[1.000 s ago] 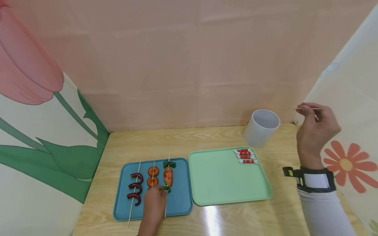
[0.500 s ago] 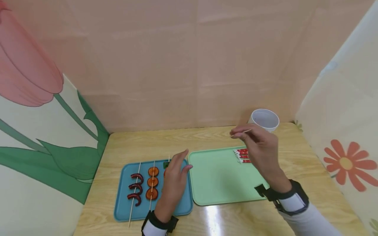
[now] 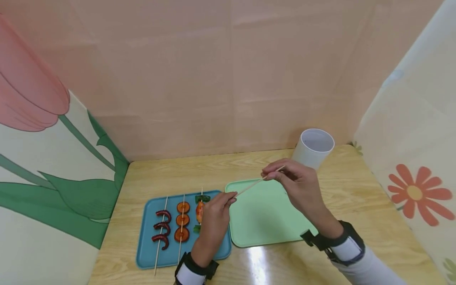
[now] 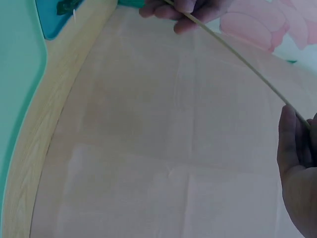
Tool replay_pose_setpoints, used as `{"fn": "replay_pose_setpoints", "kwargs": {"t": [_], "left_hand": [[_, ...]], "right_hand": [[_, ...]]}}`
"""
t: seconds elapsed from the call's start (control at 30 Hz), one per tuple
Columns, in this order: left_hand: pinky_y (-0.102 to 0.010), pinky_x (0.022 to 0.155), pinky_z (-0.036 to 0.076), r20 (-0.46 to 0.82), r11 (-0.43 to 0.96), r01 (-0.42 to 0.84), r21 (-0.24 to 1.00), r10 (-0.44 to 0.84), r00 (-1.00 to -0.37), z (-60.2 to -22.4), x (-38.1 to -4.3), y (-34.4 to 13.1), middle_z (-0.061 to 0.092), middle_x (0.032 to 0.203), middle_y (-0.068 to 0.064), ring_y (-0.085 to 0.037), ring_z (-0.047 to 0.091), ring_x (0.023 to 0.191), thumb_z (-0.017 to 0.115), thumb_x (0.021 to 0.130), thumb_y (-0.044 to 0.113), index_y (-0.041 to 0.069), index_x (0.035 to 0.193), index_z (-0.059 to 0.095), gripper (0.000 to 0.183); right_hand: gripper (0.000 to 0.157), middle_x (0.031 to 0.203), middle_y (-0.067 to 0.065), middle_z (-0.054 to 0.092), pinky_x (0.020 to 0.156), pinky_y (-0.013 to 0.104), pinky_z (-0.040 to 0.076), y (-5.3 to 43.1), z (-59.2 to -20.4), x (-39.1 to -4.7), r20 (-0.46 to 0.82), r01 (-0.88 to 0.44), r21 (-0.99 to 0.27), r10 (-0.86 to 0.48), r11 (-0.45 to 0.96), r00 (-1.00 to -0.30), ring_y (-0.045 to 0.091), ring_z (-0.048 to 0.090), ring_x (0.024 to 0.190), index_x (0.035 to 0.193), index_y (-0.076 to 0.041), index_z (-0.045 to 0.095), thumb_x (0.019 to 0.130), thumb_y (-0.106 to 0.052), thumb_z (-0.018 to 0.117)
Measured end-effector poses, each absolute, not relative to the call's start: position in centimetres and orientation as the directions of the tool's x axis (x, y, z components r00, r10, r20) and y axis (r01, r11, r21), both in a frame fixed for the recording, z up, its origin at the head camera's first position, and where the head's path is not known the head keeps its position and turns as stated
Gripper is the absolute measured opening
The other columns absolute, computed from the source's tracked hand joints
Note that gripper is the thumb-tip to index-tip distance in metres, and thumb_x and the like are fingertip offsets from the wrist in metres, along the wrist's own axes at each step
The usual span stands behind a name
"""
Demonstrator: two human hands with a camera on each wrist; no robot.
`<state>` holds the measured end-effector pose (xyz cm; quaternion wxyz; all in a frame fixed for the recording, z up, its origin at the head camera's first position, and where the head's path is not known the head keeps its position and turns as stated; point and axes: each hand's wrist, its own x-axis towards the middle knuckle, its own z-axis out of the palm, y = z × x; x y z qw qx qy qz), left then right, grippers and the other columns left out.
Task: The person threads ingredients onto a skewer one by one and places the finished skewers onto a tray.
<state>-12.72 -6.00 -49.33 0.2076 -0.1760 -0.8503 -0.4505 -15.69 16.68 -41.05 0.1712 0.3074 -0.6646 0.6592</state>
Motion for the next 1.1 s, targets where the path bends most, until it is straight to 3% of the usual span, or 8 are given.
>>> {"fn": "replay_pose_setpoints", "kwargs": {"t": [0.1, 0.2, 0.3, 0.4, 0.53, 0.7, 1.1], "left_hand": [[-0.021, 0.069, 0.062, 0.539, 0.557, 0.504, 0.66, 0.117, -0.834, -49.5, -12.7, -6.0, 0.076, 0.088, -0.007, -0.015, 0.076, 0.08, 0.072, 0.09, -0.005, 0.002, 0.098, 0.077, 0.013], [-0.023, 0.067, 0.062, 0.568, 0.577, 0.511, 0.637, 0.097, -0.817, -49.8, -12.8, -6.1, 0.077, 0.086, -0.007, -0.014, 0.076, 0.076, 0.072, 0.087, -0.011, 0.001, 0.095, 0.076, 0.016], [-0.025, 0.067, 0.062, 0.555, 0.569, 0.489, 0.661, 0.068, -0.829, -50.0, -12.9, -6.4, 0.078, 0.085, -0.008, -0.014, 0.076, 0.075, 0.072, 0.087, -0.01, 0.001, 0.094, 0.075, 0.013], [-0.027, 0.069, 0.063, 0.502, 0.531, 0.447, 0.72, 0.047, -0.864, -50.2, -12.9, -6.8, 0.078, 0.086, -0.008, -0.015, 0.077, 0.077, 0.072, 0.088, -0.004, 0.0, 0.095, 0.075, 0.008], [-0.027, 0.073, 0.063, 0.412, 0.478, 0.382, 0.791, 0.044, -0.91, -50.6, -12.7, -7.2, 0.078, 0.087, -0.007, -0.016, 0.076, 0.08, 0.069, 0.092, 0.0, 0.001, 0.097, 0.075, 0.008], [-0.025, 0.074, 0.063, 0.361, 0.441, 0.341, 0.83, 0.041, -0.932, -51.0, -12.5, -7.6, 0.078, 0.087, -0.006, -0.015, 0.076, 0.081, 0.067, 0.095, 0.001, 0.002, 0.098, 0.076, 0.009], [-0.02, 0.077, 0.061, 0.284, 0.4, 0.279, 0.873, 0.048, -0.958, -50.6, -12.7, -7.9, 0.078, 0.088, -0.006, -0.011, 0.075, 0.081, 0.065, 0.097, 0.001, 0.004, 0.102, 0.076, 0.012]], "right_hand": [[0.021, 0.105, 0.012, 0.076, 0.081, 0.026, 0.062, 17.9, -41.3, -16.1, 0.516, -0.56, -0.816, -0.256, 0.143, -0.817, 0.014, 0.075, 0.096, 0.104, 0.002, 0.074, 0.088, 0.014, 0.068], [0.02, 0.11, 0.006, 0.076, 0.08, 0.022, 0.061, 19.8, -41.8, -17.1, 0.35, -0.473, -0.754, -0.332, 0.455, -0.876, 0.012, 0.074, 0.097, 0.109, -0.009, 0.075, 0.091, -0.001, 0.073], [0.02, 0.105, 0.006, 0.076, 0.076, 0.03, 0.061, 21.9, -43.4, -18.5, 0.219, -0.409, -0.625, -0.354, 0.666, -0.91, 0.018, 0.073, 0.09, 0.11, -0.007, 0.075, 0.091, -0.004, 0.075], [0.011, 0.09, 0.008, 0.073, 0.069, 0.036, 0.058, 23.7, -46.4, -19.8, 0.161, -0.385, -0.479, -0.352, 0.789, -0.922, 0.019, 0.068, 0.078, 0.098, -0.004, 0.075, 0.089, 0.002, 0.074], [0.014, 0.079, 0.006, 0.067, 0.058, 0.036, 0.052, 26.0, -51.5, -20.6, 0.083, -0.357, -0.318, -0.349, 0.878, -0.933, 0.018, 0.061, 0.069, 0.084, -0.008, 0.072, 0.082, 0.005, 0.075], [0.023, 0.086, 0.01, 0.071, 0.06, 0.043, 0.056, 27.7, -55.9, -20.3, 0.04, -0.317, -0.226, -0.317, 0.921, -0.948, 0.028, 0.068, 0.078, 0.094, -0.006, 0.075, 0.077, 0.011, 0.076], [0.012, 0.076, 0.007, 0.062, 0.058, 0.043, 0.053, 27.5, -58.9, -20.6, 0.119, -0.327, -0.123, -0.313, 0.937, -0.942, 0.025, 0.059, 0.07, 0.082, -0.006, 0.07, 0.084, 0.005, 0.074]]}}
